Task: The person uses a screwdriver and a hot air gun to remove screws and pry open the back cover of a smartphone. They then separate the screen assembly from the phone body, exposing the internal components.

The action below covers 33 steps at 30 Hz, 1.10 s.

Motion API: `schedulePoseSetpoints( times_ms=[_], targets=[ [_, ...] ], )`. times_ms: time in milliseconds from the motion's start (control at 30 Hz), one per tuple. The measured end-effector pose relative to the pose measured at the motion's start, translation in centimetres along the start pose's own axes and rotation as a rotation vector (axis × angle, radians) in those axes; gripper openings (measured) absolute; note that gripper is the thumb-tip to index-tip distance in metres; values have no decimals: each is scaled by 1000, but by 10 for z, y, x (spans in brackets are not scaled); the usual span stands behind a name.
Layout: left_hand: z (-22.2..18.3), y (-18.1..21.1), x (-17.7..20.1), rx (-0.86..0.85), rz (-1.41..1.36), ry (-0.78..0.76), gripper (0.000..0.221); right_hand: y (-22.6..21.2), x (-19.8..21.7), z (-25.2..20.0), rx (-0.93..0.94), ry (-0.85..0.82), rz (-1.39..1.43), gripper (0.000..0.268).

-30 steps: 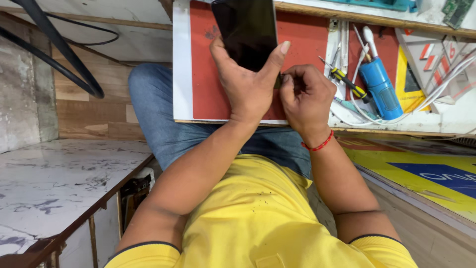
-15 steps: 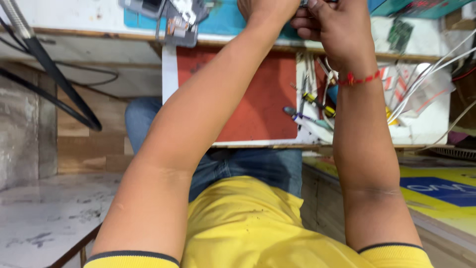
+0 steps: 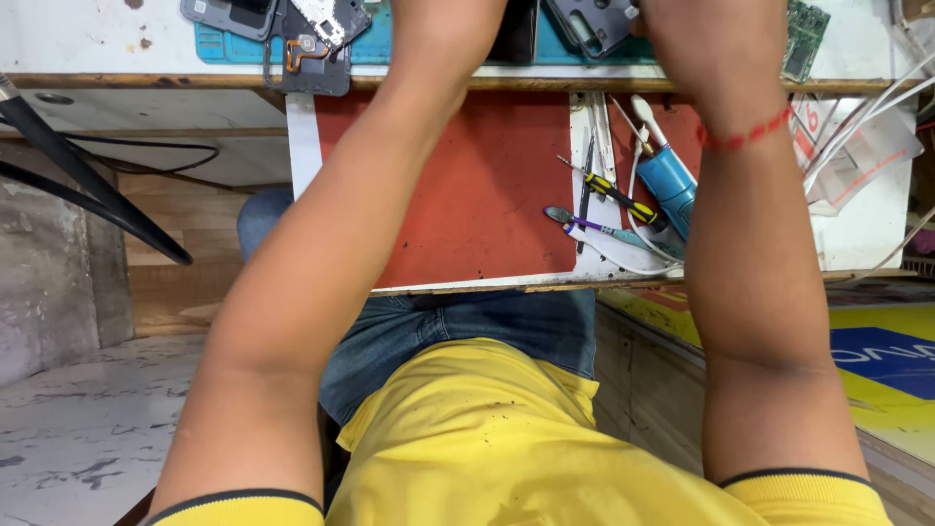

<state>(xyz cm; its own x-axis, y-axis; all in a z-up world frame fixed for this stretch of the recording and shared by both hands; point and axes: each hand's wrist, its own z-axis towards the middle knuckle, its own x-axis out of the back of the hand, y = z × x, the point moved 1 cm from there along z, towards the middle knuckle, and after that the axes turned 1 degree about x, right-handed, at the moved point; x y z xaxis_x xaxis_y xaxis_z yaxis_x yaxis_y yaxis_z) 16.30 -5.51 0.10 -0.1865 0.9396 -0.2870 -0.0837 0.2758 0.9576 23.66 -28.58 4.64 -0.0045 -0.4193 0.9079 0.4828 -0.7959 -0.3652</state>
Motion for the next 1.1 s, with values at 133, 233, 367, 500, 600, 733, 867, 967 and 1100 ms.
schedulePoseSetpoints(
  times_ms=[133,233,367,500,600,733,867,967,1100],
  targets=[
    [-42,10,20,47,-136,-221,52,-58,8,-65,607,157,168,21],
    [-90,3,31,236,-66,-376,75,-85,-9,-102,896,75,245,23],
    [-112,-6,31,424,81,-412,81,-102,-26,-122,1105,112,260,20],
    [-114,-16,31,489,136,-392,83,-111,-35,-125,1030,112,270,20],
    [-113,-24,30,455,218,-389,82,-109,-39,-128,998,88,278,22],
    [-109,-32,28,369,311,-399,81,-103,-44,-132,951,48,300,24],
    [-109,-34,28,452,296,-401,79,-101,-44,-135,910,17,292,27],
    [-109,-33,28,419,245,-411,80,-101,-45,-136,915,19,271,27],
    [-109,-32,28,424,254,-418,88,-101,-49,-139,977,79,224,25]
  ],
)
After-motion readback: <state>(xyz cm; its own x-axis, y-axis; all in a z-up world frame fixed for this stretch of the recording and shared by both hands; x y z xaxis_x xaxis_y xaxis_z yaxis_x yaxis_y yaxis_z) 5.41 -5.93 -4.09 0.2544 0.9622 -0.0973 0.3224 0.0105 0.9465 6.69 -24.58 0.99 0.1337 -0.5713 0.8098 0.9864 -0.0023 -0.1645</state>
